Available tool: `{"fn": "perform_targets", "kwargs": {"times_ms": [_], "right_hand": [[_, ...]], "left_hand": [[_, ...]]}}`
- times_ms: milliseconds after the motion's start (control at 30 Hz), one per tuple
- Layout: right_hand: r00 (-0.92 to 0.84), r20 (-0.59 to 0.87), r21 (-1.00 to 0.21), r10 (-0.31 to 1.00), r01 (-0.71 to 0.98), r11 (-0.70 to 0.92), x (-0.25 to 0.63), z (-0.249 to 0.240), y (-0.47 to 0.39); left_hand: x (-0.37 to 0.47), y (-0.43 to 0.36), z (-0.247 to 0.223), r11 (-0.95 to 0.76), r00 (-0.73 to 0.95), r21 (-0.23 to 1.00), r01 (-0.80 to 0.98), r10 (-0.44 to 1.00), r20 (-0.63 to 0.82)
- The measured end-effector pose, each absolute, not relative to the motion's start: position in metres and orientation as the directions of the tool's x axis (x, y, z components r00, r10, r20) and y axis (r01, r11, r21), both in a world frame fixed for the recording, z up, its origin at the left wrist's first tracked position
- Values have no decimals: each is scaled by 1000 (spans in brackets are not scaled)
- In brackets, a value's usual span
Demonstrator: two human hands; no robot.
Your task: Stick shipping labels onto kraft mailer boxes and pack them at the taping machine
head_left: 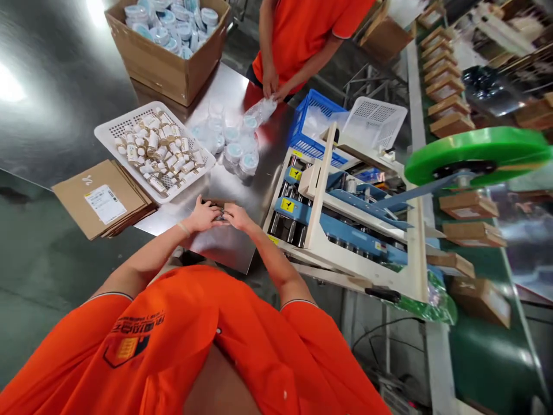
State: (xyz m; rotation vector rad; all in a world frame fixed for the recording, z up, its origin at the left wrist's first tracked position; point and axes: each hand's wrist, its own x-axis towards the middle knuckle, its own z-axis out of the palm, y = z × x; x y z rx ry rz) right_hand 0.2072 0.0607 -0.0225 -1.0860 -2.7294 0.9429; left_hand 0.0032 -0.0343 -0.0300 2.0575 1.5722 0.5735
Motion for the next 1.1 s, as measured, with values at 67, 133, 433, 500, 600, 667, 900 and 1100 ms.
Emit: {"fn": "perform_targets", "kwargs": {"times_ms": [67,133,433,500,600,667,900,1100], "right_hand": [[-825,-154,-552,543,528,645,222,-21,55],[-858,-158,-509,488,494,705,234,-21,47],[-622,-274,-242,733,783,574,203,-1,48],[-566,-154,-213,810,819,532,199,4,52],[-692,-122,-279,711,712,645,207,1,50],[-731,-155,-333,664,672,662,216,-9,45],[-289,-105,-433,952,875,218,259,-75,38],[-44,-177,-357,983,934,-23,288,-124,37]], "left_hand": [[-18,-43,-42,-144,57,785,602,989,138],[-36,-51,-56,-39,-144,919,392,984,103],[-21,-26,-74,276,-93,961,-4,957,-275],[-32,-27,-64,270,-44,956,115,963,-267],[-44,-36,-46,223,-53,920,321,975,-218],[-34,-44,-37,192,-68,835,517,981,-183],[21,-15,-40,24,28,325,945,988,-154],[62,152,-33,-75,129,325,943,981,-147]]}}
